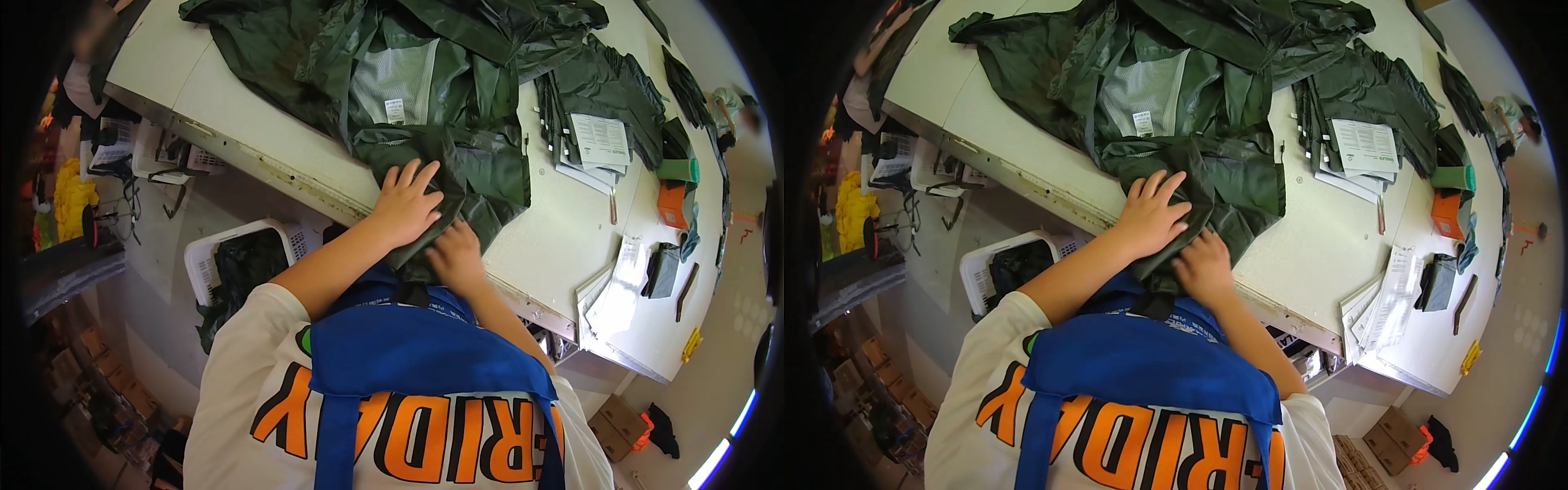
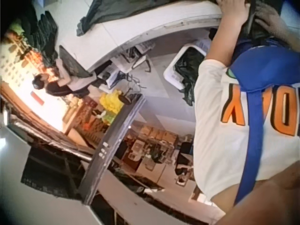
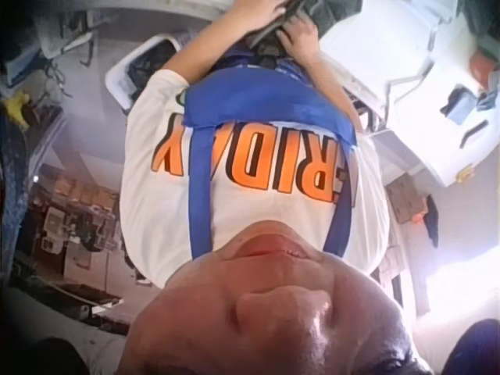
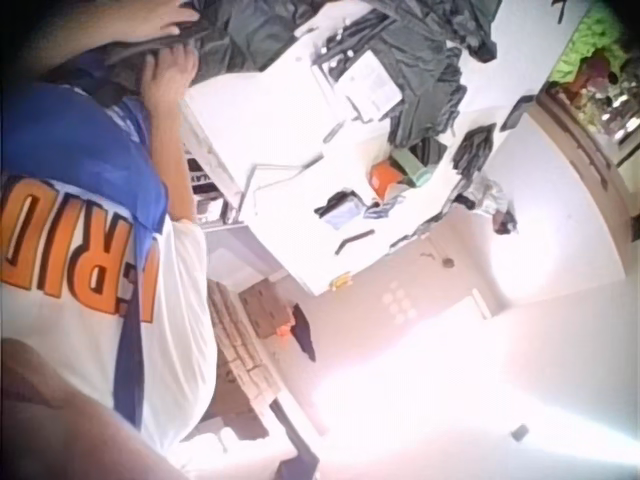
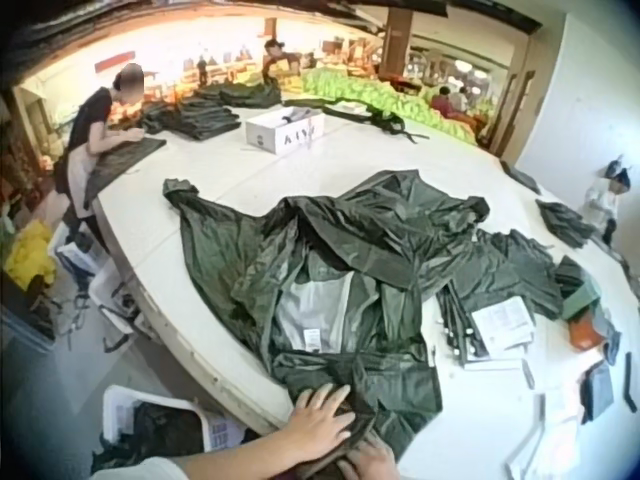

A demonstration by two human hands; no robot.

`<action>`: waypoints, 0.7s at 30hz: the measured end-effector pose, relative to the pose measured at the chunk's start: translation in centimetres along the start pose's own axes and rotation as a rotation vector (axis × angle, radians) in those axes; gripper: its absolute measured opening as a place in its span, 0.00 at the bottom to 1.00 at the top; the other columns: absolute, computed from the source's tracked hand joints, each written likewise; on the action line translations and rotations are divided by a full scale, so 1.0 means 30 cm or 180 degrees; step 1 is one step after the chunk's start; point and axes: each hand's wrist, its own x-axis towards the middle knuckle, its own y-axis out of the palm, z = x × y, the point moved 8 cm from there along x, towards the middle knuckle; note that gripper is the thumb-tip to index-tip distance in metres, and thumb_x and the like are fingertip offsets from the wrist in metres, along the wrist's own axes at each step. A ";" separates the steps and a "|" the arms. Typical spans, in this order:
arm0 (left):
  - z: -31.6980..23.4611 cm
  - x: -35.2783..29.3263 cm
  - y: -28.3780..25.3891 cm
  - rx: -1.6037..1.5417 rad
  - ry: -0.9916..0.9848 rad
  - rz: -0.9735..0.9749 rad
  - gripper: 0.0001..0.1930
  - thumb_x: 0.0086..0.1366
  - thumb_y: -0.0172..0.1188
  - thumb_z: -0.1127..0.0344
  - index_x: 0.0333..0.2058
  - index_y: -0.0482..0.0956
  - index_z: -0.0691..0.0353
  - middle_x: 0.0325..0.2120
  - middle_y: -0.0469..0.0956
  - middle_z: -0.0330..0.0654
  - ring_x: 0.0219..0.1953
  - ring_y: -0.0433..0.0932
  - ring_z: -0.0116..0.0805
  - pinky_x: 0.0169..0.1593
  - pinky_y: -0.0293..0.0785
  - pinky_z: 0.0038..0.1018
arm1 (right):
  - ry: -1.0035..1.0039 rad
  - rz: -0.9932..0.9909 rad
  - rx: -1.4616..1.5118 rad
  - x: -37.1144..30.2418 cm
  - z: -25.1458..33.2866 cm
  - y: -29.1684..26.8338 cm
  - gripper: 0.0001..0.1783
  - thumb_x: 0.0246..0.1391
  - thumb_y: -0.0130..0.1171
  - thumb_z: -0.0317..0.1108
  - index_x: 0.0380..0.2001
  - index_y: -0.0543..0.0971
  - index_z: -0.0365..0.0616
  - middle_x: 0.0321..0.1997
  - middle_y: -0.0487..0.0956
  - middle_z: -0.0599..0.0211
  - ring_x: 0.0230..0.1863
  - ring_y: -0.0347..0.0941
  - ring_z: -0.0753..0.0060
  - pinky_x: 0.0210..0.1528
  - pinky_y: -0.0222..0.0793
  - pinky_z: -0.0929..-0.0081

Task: The person folds a dark green jacket on a white table, aligning edges and smoothing the fabric. They then place the folded jacket into a white plastic basket and pick up another jacket to begin folding it.

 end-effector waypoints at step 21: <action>0.044 -0.156 -0.022 -0.0908 0.0312 -0.0123 0.18 0.55 0.61 0.57 0.43 0.77 0.61 0.46 0.73 0.49 0.51 0.70 0.48 0.55 0.64 0.41 | -0.1192 0.0708 0.0541 0.235 0.131 -0.052 0.22 0.51 0.59 0.37 0.51 0.76 0.46 0.57 0.72 0.56 0.64 0.60 0.48 0.64 0.54 0.52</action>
